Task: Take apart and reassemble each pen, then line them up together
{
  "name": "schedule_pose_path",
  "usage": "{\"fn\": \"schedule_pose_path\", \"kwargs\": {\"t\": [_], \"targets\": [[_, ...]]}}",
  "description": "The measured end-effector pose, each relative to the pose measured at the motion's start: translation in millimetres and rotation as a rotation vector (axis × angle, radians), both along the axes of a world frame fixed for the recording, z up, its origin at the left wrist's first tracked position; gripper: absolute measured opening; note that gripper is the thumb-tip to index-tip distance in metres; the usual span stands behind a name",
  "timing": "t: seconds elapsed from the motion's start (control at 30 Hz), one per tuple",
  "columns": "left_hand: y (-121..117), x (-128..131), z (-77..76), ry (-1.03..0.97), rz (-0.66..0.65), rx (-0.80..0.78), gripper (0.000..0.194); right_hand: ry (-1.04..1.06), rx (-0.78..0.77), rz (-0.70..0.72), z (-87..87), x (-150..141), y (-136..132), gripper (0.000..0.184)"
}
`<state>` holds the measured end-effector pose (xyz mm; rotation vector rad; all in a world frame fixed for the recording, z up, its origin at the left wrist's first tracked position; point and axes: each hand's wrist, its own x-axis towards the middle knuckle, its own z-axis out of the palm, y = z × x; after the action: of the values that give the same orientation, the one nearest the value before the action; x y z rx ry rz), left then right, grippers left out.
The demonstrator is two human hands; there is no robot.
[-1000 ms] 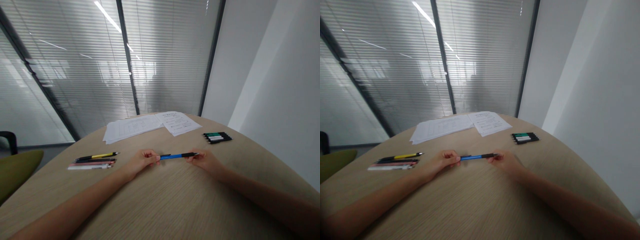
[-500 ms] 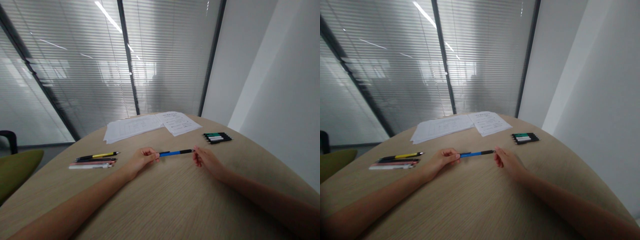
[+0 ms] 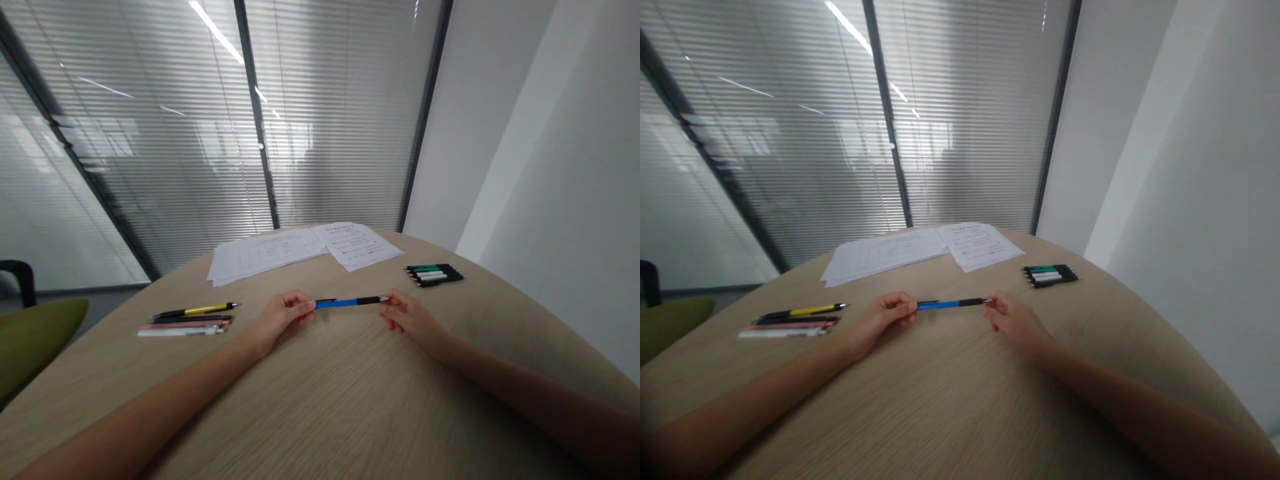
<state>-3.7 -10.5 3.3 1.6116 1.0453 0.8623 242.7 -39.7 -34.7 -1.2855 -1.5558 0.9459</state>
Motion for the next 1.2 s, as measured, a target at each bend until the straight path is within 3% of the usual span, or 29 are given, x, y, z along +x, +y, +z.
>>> {"fn": "schedule_pose_path", "kwargs": {"t": [0.23, 0.37, 0.57, 0.67, 0.77, 0.9, 1.2], "targets": [[1, 0, -3.7, -0.025, -0.029, -0.039, 0.021, -0.123, -0.063, -0.09, -8.9, 4, 2, 0.044], [0, 0, -2.2, -0.024, -0.031, -0.029, 0.023, -0.21, -0.017, -0.087, -7.4, 5, 0, 0.041], [-2, 1, 1.5, -0.001, -0.003, -0.002, 0.027, -0.084, 0.011, -0.036, 0.3, -1, -1, 0.019], [0, 1, -0.3, 0.007, -0.001, -0.004, 0.029, -0.001, 0.01, -0.053, 1.3, -3, 0, 0.029], [1, 0, -2.4, -0.013, -0.002, -0.01, 0.029, -0.029, -0.01, -0.067, -3.0, -1, 2, 0.027], [0, 1, -2.2, -0.032, -0.006, -0.021, 0.027, -0.069, -0.057, -0.099, -9.7, 4, 4, 0.039], [-2, 1, -0.2, -0.06, -0.001, -0.036, 0.026, -0.061, 0.006, -0.033, -7.2, 3, 3, 0.025]]}}
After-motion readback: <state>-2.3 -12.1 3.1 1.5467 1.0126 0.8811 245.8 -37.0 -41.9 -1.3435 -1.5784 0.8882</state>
